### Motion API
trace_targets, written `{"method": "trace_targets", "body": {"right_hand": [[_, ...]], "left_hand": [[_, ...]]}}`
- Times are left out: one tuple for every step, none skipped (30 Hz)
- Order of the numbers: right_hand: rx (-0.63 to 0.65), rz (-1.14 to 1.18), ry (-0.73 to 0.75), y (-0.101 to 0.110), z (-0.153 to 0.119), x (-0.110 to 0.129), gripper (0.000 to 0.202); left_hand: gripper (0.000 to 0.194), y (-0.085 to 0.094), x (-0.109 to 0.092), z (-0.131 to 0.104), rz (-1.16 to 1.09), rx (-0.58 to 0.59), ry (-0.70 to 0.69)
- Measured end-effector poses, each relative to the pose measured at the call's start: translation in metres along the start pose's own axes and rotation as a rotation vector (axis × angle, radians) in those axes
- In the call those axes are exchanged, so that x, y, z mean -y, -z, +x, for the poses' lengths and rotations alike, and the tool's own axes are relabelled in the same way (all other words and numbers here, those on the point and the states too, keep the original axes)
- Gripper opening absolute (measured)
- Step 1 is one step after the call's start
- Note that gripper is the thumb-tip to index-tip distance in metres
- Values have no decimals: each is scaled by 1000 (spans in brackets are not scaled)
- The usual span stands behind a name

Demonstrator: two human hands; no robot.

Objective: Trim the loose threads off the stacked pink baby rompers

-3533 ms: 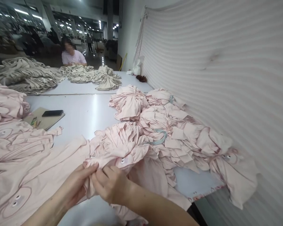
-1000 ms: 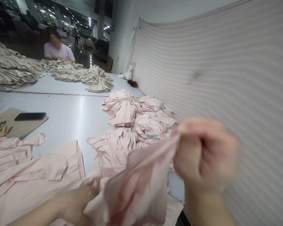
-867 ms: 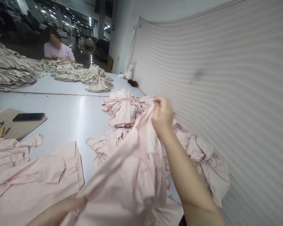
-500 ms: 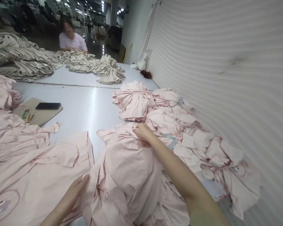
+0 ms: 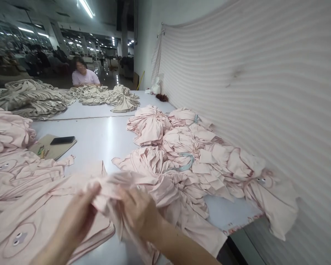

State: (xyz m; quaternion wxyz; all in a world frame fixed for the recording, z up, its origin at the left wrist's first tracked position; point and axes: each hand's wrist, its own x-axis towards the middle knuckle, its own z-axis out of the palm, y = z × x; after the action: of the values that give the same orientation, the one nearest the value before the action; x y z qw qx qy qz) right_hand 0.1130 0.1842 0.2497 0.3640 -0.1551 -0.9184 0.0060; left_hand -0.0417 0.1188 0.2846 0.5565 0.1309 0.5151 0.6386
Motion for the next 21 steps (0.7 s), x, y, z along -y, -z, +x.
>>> {"method": "trace_targets", "body": {"right_hand": [[-52,9,-64,7,0,-4,43],[-116,-9,-123,14,-2,-7,48],[-189,-60,-169,19,-4,-11,51],[-262,-126,-184,23,-7,-15,53],[-317,-185,-155,25,-11,-19,55],[-345,-218,-93,25,-14,-23,57],[-342,-214,-22,24,-17,-27,57],[-324,-174,14,22,-18,-31,55],[-308,-115,8,20,-18,-33,51],[-305,-64,-40,17,-16,-33,46],[-321,-16,-121,16,-11,-29,40],[-341,45,-209,15,-6,-22,34],[-341,129,-269,15,1,-11,31],[-310,239,-293,15,8,4,28],[-252,361,-295,14,15,22,26],[-188,474,-305,12,22,40,27],[-138,541,-319,8,28,58,27],[-115,546,-334,1,34,73,24],[-129,501,-351,-8,37,85,19],[-162,423,-363,-20,39,92,16],[-197,336,-358,-33,39,94,19]], "left_hand": [[35,-3,-18,-6,6,-15,-102],[32,-8,-38,-13,7,-35,-229],[29,-13,-59,-21,-1,-50,-358],[25,-21,-80,-30,-19,-57,-463],[22,-30,-99,-41,-19,-50,-525],[18,-41,-116,-52,-9,-30,-564],[16,-52,-130,-62,-4,-8,-608],[15,-64,-141,-71,-5,17,-661],[16,-75,-149,-78,-13,44,-724],[16,-85,-155,-83,-29,64,-793],[16,-94,-159,-86,-46,76,-851],[16,-100,-162,-87,-54,86,-889],[16,-106,-165,-86,-50,98,-906],[15,-109,-168,-83,-34,109,-902],[13,-110,-171,-78,-2,124,-885],[10,-110,-176,-73,40,137,-851],[8,-107,-182,-67,88,145,-797],[8,-101,-190,-60,128,142,-747],[11,-91,-200,-53,150,128,-717],[15,-77,-211,-47,154,106,-717],[20,-58,-223,-41,145,77,-746]]}}
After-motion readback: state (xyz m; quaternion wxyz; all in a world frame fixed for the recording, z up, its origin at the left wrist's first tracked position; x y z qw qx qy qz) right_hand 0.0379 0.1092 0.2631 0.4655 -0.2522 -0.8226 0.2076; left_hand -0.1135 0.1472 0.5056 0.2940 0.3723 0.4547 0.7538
